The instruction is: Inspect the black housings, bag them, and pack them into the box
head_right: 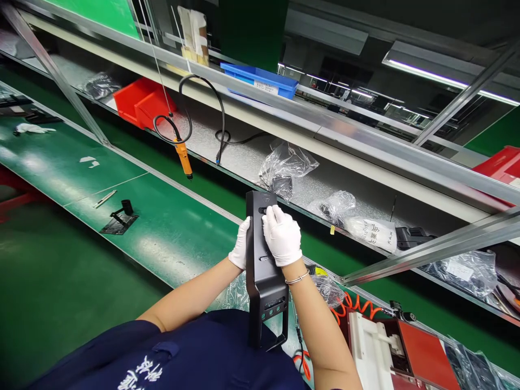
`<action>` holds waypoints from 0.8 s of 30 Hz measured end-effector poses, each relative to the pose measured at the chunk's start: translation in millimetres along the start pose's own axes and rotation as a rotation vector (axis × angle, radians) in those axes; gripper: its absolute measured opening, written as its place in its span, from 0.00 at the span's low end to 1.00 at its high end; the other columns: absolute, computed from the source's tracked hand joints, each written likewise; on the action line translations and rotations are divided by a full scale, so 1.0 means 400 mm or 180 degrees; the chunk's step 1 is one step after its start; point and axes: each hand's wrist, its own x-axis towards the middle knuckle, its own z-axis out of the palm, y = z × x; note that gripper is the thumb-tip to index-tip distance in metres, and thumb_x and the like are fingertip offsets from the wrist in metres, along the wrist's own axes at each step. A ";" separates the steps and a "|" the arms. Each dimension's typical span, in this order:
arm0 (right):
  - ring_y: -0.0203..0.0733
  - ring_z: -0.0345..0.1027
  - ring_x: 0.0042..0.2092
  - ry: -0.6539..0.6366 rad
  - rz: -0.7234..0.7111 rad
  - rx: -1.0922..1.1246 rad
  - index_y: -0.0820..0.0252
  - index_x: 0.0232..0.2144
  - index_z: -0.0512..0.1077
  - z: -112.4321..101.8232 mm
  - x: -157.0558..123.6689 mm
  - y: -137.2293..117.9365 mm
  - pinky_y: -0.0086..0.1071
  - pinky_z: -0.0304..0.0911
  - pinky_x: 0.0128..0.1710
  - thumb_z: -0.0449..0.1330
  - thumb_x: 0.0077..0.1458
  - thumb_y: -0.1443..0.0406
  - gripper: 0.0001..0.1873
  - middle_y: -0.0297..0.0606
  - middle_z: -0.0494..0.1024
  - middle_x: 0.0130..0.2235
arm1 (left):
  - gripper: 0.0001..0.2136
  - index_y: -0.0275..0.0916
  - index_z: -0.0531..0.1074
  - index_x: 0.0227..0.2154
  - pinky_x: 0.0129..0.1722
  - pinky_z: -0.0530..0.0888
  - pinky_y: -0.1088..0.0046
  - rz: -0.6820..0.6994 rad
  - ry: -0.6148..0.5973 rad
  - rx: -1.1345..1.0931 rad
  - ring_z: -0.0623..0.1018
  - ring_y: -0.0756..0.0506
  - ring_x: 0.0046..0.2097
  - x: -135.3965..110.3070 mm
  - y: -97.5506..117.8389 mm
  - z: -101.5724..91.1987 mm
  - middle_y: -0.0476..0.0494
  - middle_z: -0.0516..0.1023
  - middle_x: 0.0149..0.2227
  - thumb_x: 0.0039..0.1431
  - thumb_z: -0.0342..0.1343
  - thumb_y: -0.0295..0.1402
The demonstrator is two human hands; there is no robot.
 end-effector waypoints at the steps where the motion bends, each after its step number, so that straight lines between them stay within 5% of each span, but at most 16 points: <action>1: 0.47 0.74 0.43 -0.0012 -0.0015 -0.0044 0.57 0.56 0.76 -0.003 -0.001 -0.001 0.37 0.63 0.38 0.47 0.71 0.57 0.23 0.43 0.78 0.57 | 0.21 0.36 0.76 0.54 0.63 0.69 0.63 -0.0005 -0.0025 -0.0011 0.81 0.40 0.52 0.001 -0.001 -0.004 0.40 0.83 0.51 0.66 0.53 0.45; 6: 0.47 0.74 0.46 -0.0006 -0.0020 -0.0066 0.57 0.56 0.76 -0.011 0.011 -0.002 0.37 0.62 0.38 0.48 0.71 0.56 0.22 0.43 0.78 0.58 | 0.23 0.37 0.74 0.57 0.64 0.67 0.63 0.0038 -0.0218 -0.0151 0.80 0.40 0.55 0.009 -0.008 -0.017 0.40 0.81 0.54 0.67 0.52 0.45; 13: 0.45 0.76 0.45 0.0091 0.0464 0.0496 0.55 0.41 0.83 0.008 0.055 0.018 0.34 0.67 0.44 0.57 0.67 0.57 0.16 0.39 0.83 0.49 | 0.23 0.36 0.74 0.56 0.65 0.66 0.60 -0.0052 -0.0204 -0.0184 0.80 0.39 0.54 0.006 -0.017 0.008 0.38 0.81 0.54 0.67 0.52 0.46; 20: 0.47 0.74 0.54 -0.0154 0.0005 0.1186 0.56 0.50 0.80 0.015 0.038 0.025 0.40 0.69 0.55 0.53 0.69 0.56 0.19 0.44 0.80 0.55 | 0.23 0.37 0.74 0.56 0.64 0.68 0.61 0.0083 -0.0144 -0.0181 0.80 0.39 0.54 0.007 -0.019 -0.013 0.40 0.82 0.52 0.66 0.53 0.46; 24: 0.47 0.65 0.64 -0.0043 0.0620 0.2382 0.60 0.58 0.73 0.033 0.030 0.032 0.46 0.59 0.67 0.52 0.67 0.51 0.27 0.48 0.72 0.63 | 0.25 0.37 0.72 0.59 0.63 0.68 0.60 0.0132 -0.0159 -0.0211 0.80 0.38 0.54 0.006 -0.018 -0.013 0.40 0.82 0.53 0.66 0.53 0.47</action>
